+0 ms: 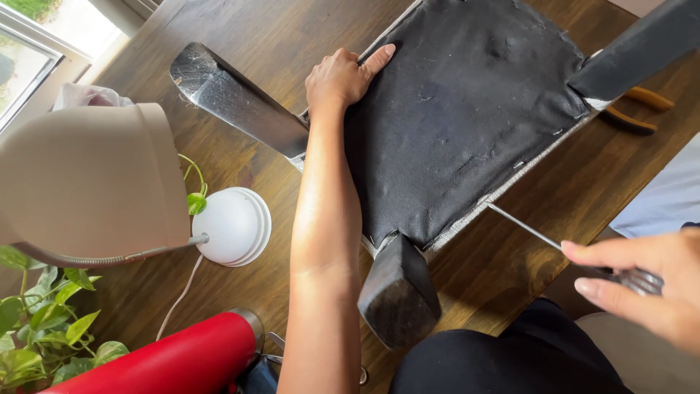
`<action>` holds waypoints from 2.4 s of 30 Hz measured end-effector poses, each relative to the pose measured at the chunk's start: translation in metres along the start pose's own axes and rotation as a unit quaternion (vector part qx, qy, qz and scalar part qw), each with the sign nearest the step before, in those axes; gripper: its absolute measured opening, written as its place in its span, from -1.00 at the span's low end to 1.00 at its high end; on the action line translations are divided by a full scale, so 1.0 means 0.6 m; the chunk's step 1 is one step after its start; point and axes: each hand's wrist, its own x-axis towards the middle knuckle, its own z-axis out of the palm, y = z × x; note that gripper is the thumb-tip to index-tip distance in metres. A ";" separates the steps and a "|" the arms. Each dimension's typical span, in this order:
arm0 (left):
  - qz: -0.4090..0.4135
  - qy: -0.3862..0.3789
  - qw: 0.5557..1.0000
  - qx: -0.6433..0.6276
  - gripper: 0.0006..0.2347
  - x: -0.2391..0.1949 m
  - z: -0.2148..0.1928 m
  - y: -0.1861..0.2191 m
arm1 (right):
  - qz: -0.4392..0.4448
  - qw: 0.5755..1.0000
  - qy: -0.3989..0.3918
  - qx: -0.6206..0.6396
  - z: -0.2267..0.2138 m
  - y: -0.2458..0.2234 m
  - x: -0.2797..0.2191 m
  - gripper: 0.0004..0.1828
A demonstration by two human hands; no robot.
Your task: The person uses pliers to pull staples from the underside of an overturned chair. They then use a screwdriver to pry the fabric away from the chair frame.
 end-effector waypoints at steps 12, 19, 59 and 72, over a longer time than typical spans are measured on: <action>-0.002 0.016 1.000 0.000 -0.28 0.008 0.008 0.002 | -0.102 0.987 0.021 -0.124 0.041 0.014 -0.032 -0.36; 0.000 0.029 0.999 0.014 -0.27 0.002 0.005 0.008 | -0.244 0.959 0.117 0.083 0.104 0.040 -0.052 -0.41; -0.007 -0.012 1.000 0.004 -0.24 0.004 -0.002 0.007 | -0.187 0.978 0.031 0.091 0.067 0.099 -0.008 -0.33; -0.001 -0.004 1.000 -0.012 -0.23 0.010 0.000 0.001 | -0.143 0.989 -0.027 -0.023 0.008 0.135 0.070 -0.33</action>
